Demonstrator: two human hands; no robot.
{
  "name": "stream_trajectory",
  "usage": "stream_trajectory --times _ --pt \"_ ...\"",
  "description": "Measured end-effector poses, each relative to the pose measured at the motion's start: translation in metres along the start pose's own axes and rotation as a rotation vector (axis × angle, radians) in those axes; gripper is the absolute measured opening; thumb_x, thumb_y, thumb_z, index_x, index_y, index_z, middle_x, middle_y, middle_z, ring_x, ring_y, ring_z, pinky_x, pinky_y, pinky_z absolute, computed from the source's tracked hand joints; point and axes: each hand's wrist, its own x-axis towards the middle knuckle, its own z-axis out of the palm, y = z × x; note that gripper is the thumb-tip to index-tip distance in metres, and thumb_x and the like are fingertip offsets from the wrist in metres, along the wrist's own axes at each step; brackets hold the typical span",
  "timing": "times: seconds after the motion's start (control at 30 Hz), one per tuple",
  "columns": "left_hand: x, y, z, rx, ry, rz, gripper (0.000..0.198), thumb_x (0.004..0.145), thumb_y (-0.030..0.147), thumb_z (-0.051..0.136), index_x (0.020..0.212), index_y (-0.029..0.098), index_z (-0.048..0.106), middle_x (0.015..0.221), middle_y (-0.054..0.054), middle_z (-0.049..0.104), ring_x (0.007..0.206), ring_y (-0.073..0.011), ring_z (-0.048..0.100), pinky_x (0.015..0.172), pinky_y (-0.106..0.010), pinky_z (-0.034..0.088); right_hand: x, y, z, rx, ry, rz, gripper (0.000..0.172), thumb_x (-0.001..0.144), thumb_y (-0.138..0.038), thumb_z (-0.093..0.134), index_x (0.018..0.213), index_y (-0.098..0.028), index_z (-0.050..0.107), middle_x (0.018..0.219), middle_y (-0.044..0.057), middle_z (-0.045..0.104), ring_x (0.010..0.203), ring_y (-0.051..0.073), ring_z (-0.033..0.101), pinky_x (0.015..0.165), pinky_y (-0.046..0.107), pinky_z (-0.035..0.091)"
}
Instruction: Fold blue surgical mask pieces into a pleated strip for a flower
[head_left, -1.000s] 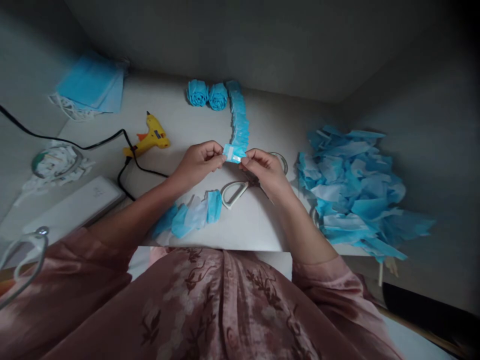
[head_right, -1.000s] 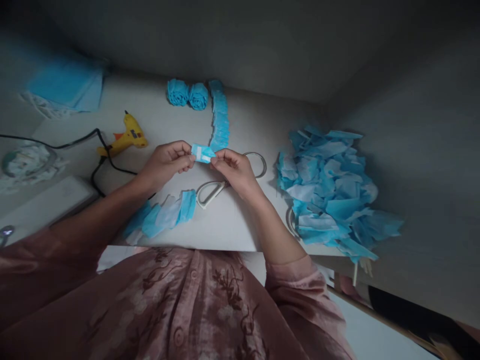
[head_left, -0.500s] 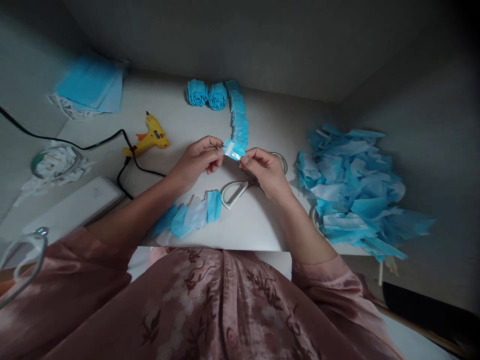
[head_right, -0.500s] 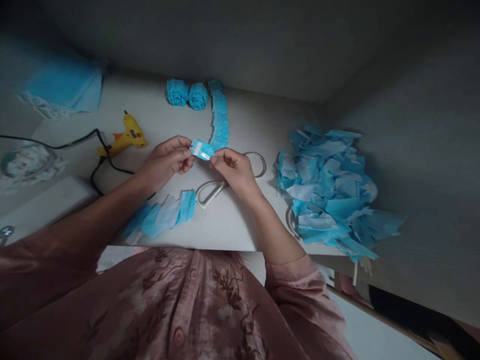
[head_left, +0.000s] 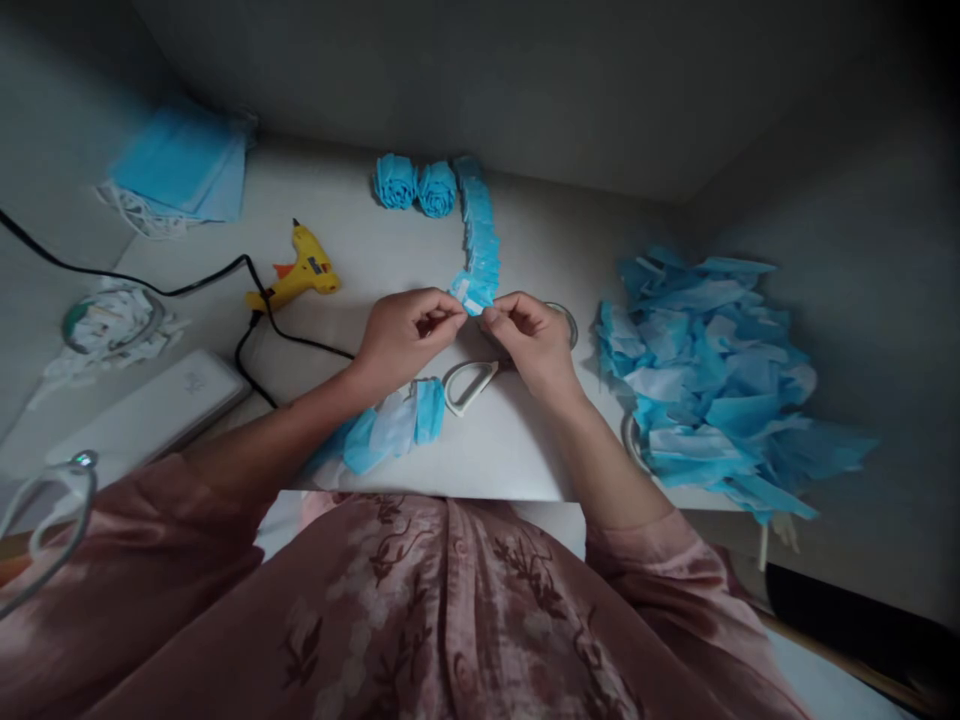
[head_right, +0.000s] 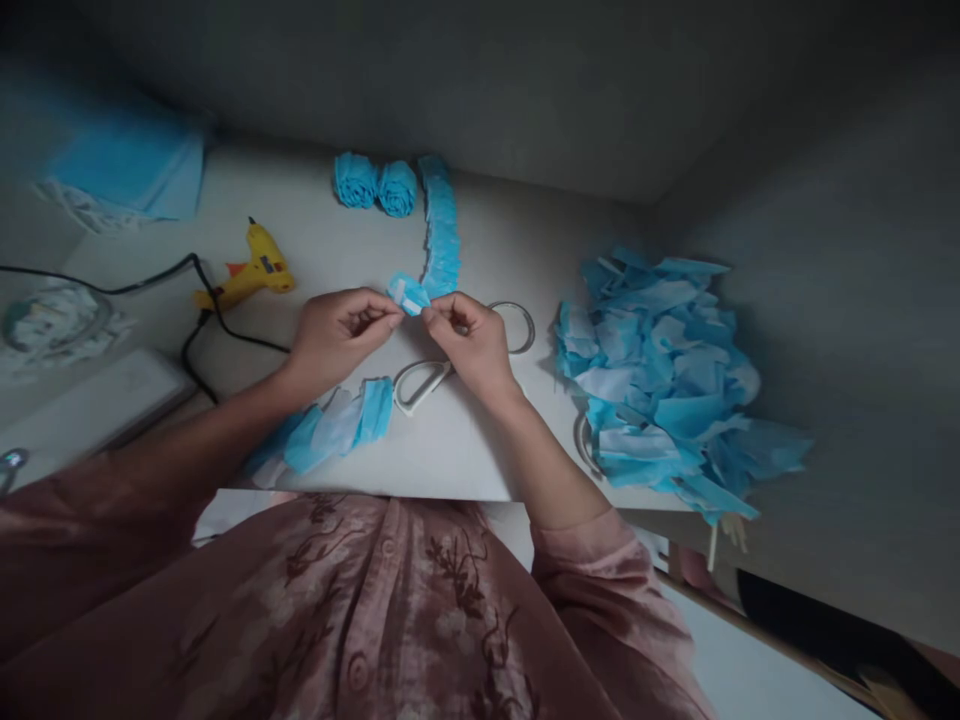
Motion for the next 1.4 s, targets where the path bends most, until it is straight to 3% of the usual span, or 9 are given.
stream_trajectory --times 0.43,0.77,1.17,1.4 --pt "0.000 -0.006 0.002 0.133 -0.012 -0.011 0.011 0.081 0.026 0.067 0.086 0.019 0.074 0.057 0.006 0.055 0.054 -0.0093 0.048 0.057 -0.023 0.037 -0.008 -0.003 0.011 -0.193 -0.006 -0.147 0.016 0.085 -0.031 0.062 0.073 -0.020 0.063 0.070 -0.002 0.064 0.066 0.012 0.055 0.068 0.026 0.043" --pt "0.001 -0.009 0.002 0.037 -0.039 -0.051 0.015 0.081 0.025 0.062 0.087 0.017 0.075 0.062 0.003 0.062 0.057 -0.0094 0.052 0.056 -0.021 0.039 -0.010 -0.002 0.012 -0.328 0.019 -0.262 0.014 0.086 -0.023 0.060 0.073 -0.021 0.062 0.074 0.000 0.067 0.071 0.015 0.058 0.075 0.030 0.046" --pt "0.002 -0.011 0.002 -0.012 -0.026 -0.059 0.012 0.081 0.027 0.065 0.082 0.018 0.073 0.064 0.002 0.066 0.059 -0.0102 0.054 0.057 -0.022 0.040 -0.010 -0.001 0.011 -0.292 0.020 -0.246 0.014 0.086 -0.027 0.060 0.073 -0.021 0.063 0.072 0.000 0.066 0.071 0.015 0.058 0.074 0.029 0.046" --pt "0.012 -0.002 -0.009 -0.059 0.050 -0.179 0.007 0.083 0.021 0.062 0.078 0.019 0.066 0.060 0.004 0.057 0.055 -0.0090 0.047 0.053 -0.024 0.035 -0.004 0.000 0.006 -0.100 0.051 -0.032 0.017 0.083 -0.035 0.064 0.072 -0.022 0.062 0.068 -0.002 0.061 0.066 0.013 0.053 0.068 0.027 0.044"
